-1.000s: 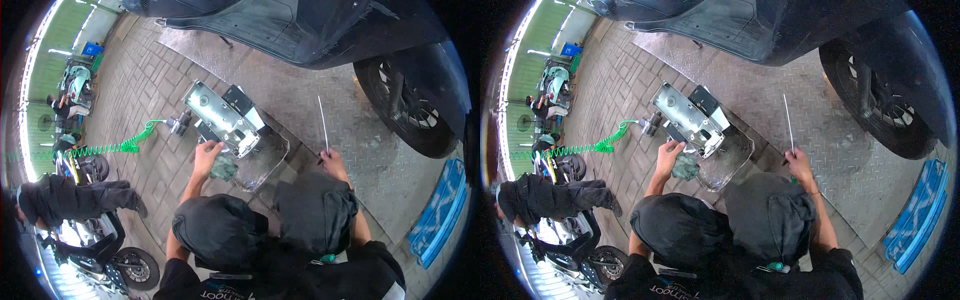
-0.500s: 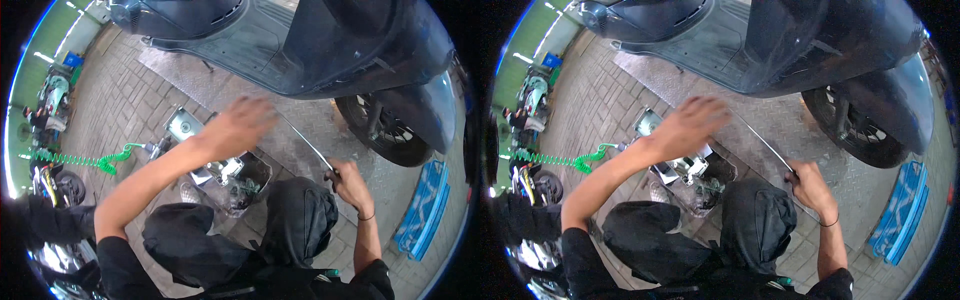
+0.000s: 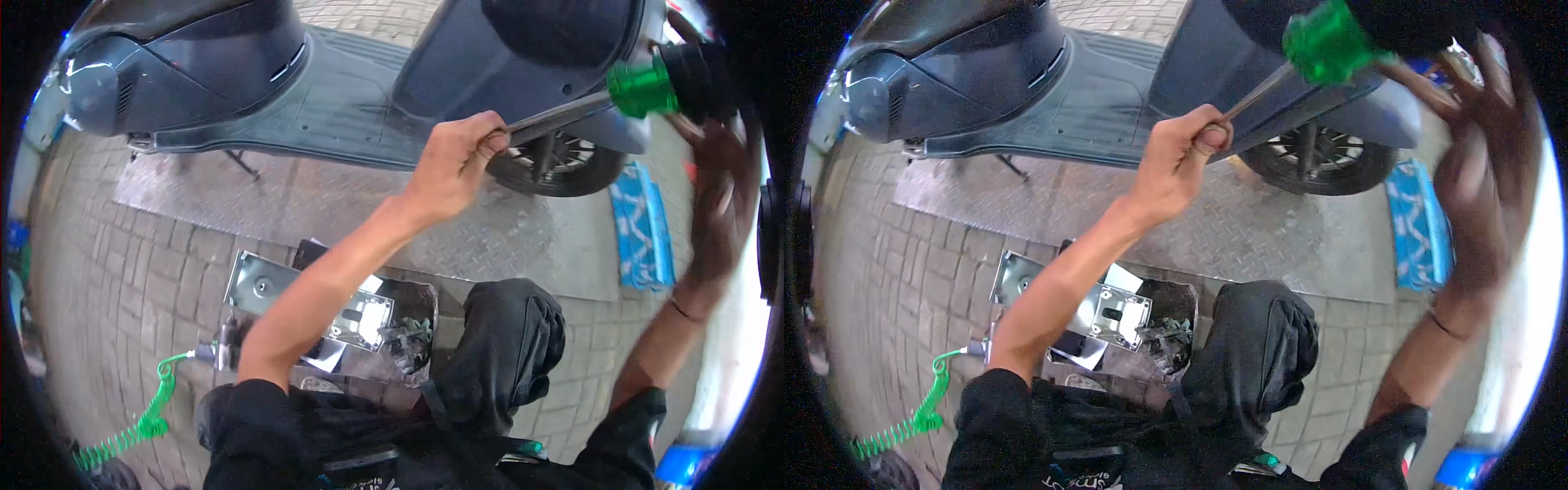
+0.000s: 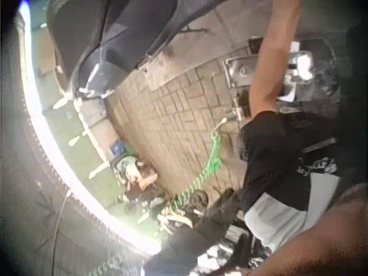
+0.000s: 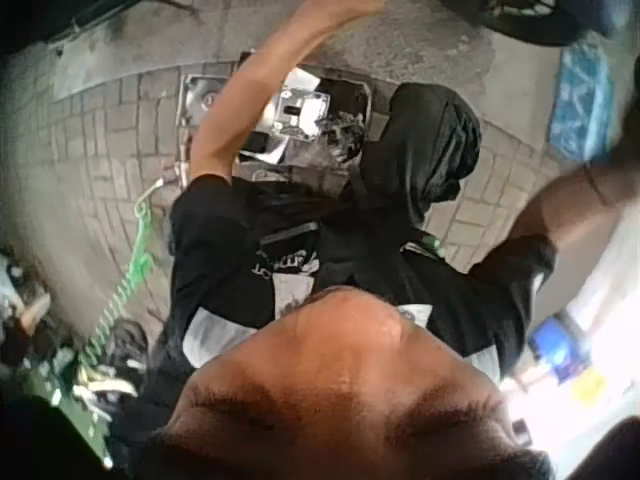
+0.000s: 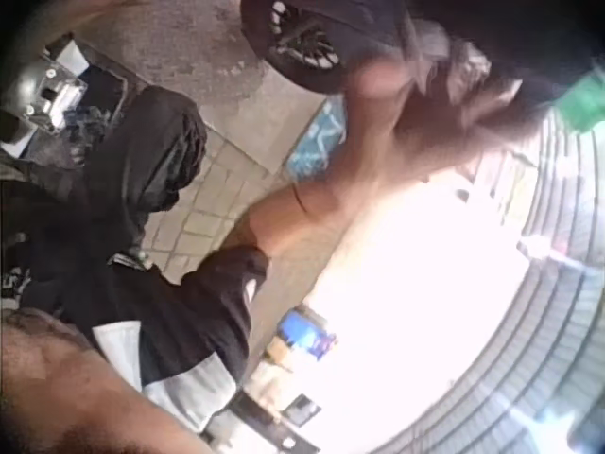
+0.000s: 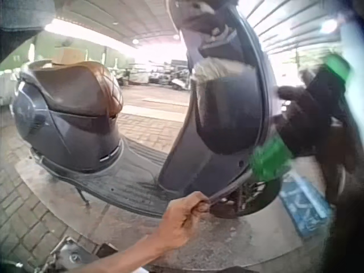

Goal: The person uses a screwdriver to remove or install screws on the front panel of a blue scooter and then selects tools including pliers and sockets from a blue metal toolbox.

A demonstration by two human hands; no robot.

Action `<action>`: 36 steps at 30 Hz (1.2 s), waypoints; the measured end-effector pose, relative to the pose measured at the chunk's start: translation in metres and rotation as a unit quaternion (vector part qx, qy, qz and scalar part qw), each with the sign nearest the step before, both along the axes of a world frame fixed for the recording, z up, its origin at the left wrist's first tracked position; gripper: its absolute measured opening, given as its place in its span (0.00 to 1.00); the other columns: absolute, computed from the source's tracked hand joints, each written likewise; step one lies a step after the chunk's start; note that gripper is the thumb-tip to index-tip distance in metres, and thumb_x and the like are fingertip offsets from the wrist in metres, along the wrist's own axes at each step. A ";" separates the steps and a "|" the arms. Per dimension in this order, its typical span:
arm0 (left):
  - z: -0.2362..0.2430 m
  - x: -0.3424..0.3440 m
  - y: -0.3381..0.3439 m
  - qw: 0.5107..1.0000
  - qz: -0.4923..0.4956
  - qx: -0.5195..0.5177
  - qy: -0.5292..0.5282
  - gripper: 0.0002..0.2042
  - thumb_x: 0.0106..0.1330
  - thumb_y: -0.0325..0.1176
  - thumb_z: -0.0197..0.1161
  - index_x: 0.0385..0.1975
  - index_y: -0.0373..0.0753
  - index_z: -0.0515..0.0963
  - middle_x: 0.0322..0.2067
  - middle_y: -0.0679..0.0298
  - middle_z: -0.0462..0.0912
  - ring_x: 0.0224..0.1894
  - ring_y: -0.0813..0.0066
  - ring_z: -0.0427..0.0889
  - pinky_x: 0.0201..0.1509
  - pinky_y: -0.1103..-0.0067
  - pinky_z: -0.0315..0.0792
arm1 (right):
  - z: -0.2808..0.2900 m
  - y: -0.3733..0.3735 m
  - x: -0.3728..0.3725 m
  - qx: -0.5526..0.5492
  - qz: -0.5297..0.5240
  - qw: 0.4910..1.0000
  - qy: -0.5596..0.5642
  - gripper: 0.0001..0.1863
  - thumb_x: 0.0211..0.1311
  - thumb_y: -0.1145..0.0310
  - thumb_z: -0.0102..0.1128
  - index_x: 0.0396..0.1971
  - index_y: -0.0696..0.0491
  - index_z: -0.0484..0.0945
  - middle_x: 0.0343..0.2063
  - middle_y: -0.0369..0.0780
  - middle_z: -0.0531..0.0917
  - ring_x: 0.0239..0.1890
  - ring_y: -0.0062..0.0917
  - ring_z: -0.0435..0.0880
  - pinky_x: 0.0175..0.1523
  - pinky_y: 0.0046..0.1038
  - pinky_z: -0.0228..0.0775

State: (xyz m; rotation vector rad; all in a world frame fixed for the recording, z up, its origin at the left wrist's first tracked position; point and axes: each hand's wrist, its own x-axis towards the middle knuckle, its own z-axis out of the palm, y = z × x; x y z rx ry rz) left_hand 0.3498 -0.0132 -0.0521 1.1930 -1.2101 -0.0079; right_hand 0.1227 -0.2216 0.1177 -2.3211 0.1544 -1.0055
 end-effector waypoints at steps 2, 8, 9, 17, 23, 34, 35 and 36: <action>0.012 0.007 0.016 0.998 -0.028 -0.045 0.032 0.10 0.78 0.29 0.55 0.33 0.31 0.72 0.24 0.65 0.69 0.30 0.80 0.66 0.36 0.79 0.65 | 0.018 0.057 0.074 0.100 0.213 0.970 -0.066 0.25 0.74 0.58 0.60 0.64 0.54 0.69 0.52 0.44 0.78 0.53 0.31 0.77 0.59 0.37 0.68; 0.026 0.063 0.040 0.985 -0.161 0.064 -0.022 0.09 0.73 0.28 0.62 0.35 0.26 0.79 0.26 0.61 0.81 0.33 0.80 0.77 0.40 0.76 0.73 | 0.048 0.227 0.180 0.197 0.191 0.931 -0.241 0.14 0.68 0.65 0.67 0.49 0.52 0.77 0.20 0.33 0.73 0.16 0.17 0.71 0.21 0.22 0.66; 0.019 0.072 0.044 0.987 -0.124 0.091 -0.044 0.08 0.69 0.27 0.65 0.39 0.26 0.82 0.32 0.55 0.86 0.35 0.74 0.83 0.43 0.74 0.76 | 0.035 0.221 0.190 0.158 0.154 0.937 -0.271 0.18 0.68 0.65 0.68 0.53 0.51 0.74 0.22 0.32 0.73 0.16 0.14 0.69 0.20 0.20 0.64; -0.038 0.104 0.027 0.980 -0.001 0.178 -0.087 0.08 0.64 0.28 0.69 0.37 0.28 0.84 0.33 0.47 0.87 0.34 0.55 0.85 0.40 0.72 0.76 | -0.037 0.173 0.236 0.071 0.134 0.933 -0.327 0.29 0.69 0.64 0.70 0.65 0.48 0.66 0.28 0.31 0.76 0.18 0.09 0.70 0.20 0.14 0.63; -0.060 0.110 0.009 0.977 0.013 0.198 -0.082 0.09 0.63 0.29 0.70 0.35 0.27 0.84 0.30 0.48 0.86 0.27 0.54 0.82 0.36 0.71 0.76 | -0.053 0.145 0.253 0.092 0.151 0.940 -0.291 0.28 0.67 0.64 0.71 0.61 0.50 0.68 0.29 0.30 0.76 0.20 0.09 0.70 0.21 0.12 0.60; -0.081 0.104 -0.001 0.975 -0.003 0.213 0.067 0.08 0.67 0.24 0.67 0.32 0.22 0.82 0.26 0.56 0.87 0.27 0.78 0.84 0.34 0.79 0.79 | -0.059 0.122 0.295 -0.055 0.179 0.921 -0.342 0.29 0.62 0.76 0.72 0.60 0.54 0.68 0.46 0.40 0.78 0.42 0.24 0.78 0.47 0.27 0.74; -0.083 0.101 -0.003 0.982 0.008 0.181 0.049 0.07 0.64 0.24 0.68 0.32 0.24 0.83 0.25 0.52 0.84 0.26 0.69 0.83 0.33 0.75 0.78 | -0.058 0.120 0.291 -0.069 0.176 0.924 -0.333 0.30 0.61 0.76 0.72 0.61 0.55 0.69 0.48 0.41 0.78 0.44 0.26 0.79 0.49 0.29 0.75; -0.085 0.100 -0.002 0.989 0.023 0.146 0.029 0.05 0.62 0.24 0.68 0.31 0.27 0.83 0.23 0.49 0.82 0.24 0.60 0.82 0.32 0.70 0.76 | -0.058 0.121 0.287 -0.080 0.174 0.926 -0.325 0.30 0.60 0.76 0.73 0.61 0.55 0.69 0.50 0.42 0.78 0.45 0.29 0.80 0.50 0.31 0.75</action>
